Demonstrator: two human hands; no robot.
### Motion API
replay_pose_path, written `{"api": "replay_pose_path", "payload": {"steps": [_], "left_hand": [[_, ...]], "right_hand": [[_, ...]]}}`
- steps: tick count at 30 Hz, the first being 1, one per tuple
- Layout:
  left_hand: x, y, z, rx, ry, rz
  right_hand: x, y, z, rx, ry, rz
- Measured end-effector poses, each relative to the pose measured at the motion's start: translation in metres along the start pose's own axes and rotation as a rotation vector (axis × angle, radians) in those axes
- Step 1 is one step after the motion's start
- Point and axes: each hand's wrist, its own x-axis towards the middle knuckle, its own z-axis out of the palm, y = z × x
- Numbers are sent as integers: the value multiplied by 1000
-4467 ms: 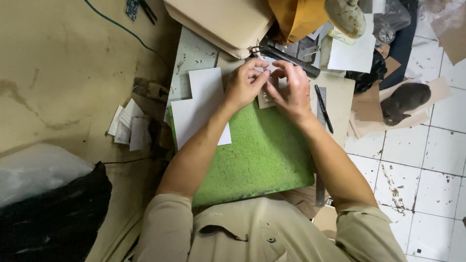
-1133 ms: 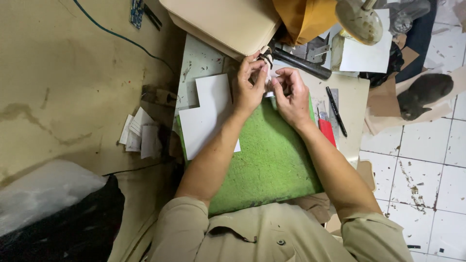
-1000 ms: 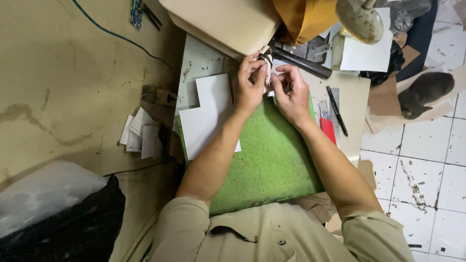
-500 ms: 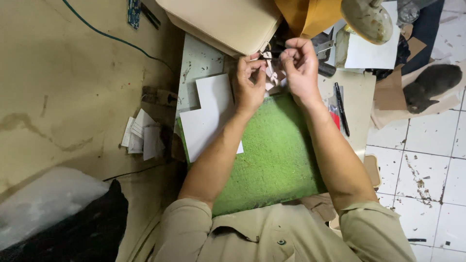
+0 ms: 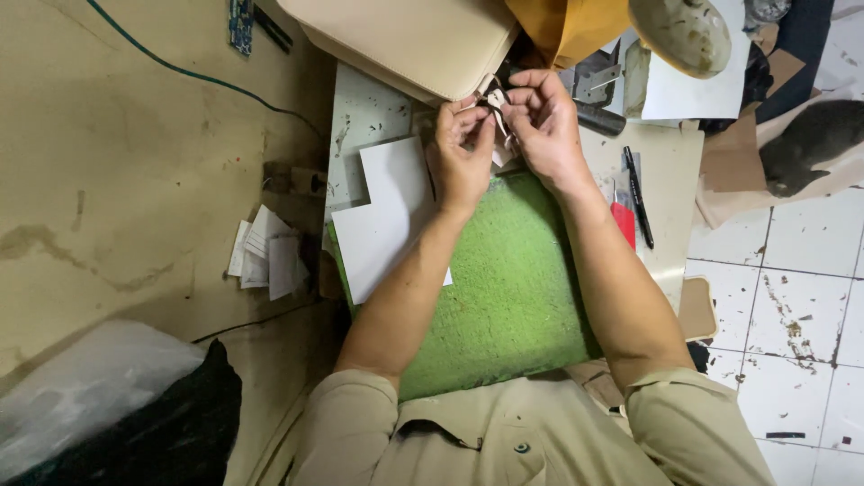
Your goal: Assembling a leather ID holder by inserting a card into a leather frame
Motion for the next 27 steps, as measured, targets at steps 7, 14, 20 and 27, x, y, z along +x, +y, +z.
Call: {"api": "replay_pose_path", "payload": {"steps": [7, 14, 20, 27], "left_hand": [[6, -14, -1, -137, -6, -30], [5, -4, -1, -221, -41, -84], [6, 0, -2, -226, -52, -71], [6, 3, -4, -60, -67, -68]], "right_hand": [[-2, 0, -4, 116, -61, 72], [-3, -6, -16, 104, -159, 64], [-6, -12, -19, 9, -157, -10], [-9, -16, -19, -92, -139, -86]]}}
